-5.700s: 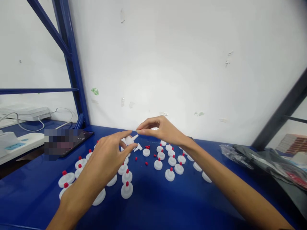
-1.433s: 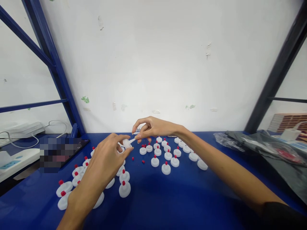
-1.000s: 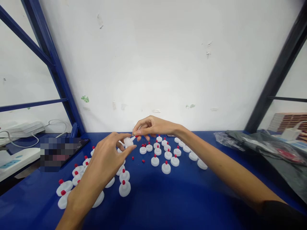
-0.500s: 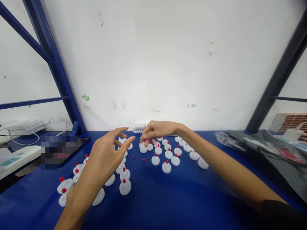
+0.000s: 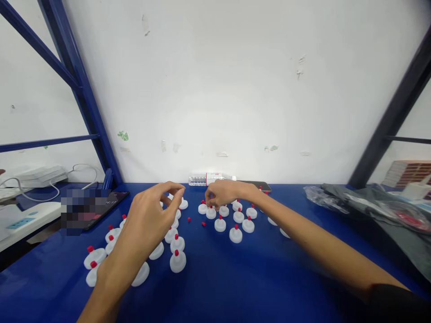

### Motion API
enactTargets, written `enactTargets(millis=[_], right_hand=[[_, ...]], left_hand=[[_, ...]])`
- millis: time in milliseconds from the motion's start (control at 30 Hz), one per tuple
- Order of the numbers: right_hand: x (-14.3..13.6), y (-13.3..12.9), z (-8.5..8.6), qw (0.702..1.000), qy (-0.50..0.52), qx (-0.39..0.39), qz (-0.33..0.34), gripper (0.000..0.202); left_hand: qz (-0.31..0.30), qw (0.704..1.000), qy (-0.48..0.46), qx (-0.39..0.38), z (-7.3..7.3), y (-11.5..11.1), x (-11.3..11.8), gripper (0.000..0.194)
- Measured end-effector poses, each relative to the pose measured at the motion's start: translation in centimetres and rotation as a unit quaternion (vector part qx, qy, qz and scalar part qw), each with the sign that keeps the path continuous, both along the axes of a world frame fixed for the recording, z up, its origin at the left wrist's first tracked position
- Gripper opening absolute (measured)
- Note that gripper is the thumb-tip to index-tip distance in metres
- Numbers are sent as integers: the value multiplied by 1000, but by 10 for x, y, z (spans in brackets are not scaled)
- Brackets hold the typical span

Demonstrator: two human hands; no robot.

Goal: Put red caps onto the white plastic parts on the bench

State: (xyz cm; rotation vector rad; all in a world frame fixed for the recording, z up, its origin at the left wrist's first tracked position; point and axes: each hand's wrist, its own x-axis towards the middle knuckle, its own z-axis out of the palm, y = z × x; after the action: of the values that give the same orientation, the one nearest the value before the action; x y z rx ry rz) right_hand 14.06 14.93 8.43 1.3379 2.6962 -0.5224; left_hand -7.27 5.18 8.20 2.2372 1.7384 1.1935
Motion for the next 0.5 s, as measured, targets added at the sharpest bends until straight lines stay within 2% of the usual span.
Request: enactTargets(millis=[167,233,333,400,500], right_hand=[[-4,-9,6,994,-3,104,-24,19],[-6,-11,7,988,16,152,-34,22],[-16,-8,-1,974,55,217,-47,29],[-24,-4,-14,965,79,252,-4,31],[-33,4,-39,948,87,279,128,44]], left_hand=[[-4,1000,1,12,0,1,-1,26],[-2,1000,0,17,0,2,-1,26],[-2,1000,-1,18,0,2,-1,27],[-3,1000,-1,15,0,2,-2,27],[-2,1000,-2,14,1,1,-3,29]])
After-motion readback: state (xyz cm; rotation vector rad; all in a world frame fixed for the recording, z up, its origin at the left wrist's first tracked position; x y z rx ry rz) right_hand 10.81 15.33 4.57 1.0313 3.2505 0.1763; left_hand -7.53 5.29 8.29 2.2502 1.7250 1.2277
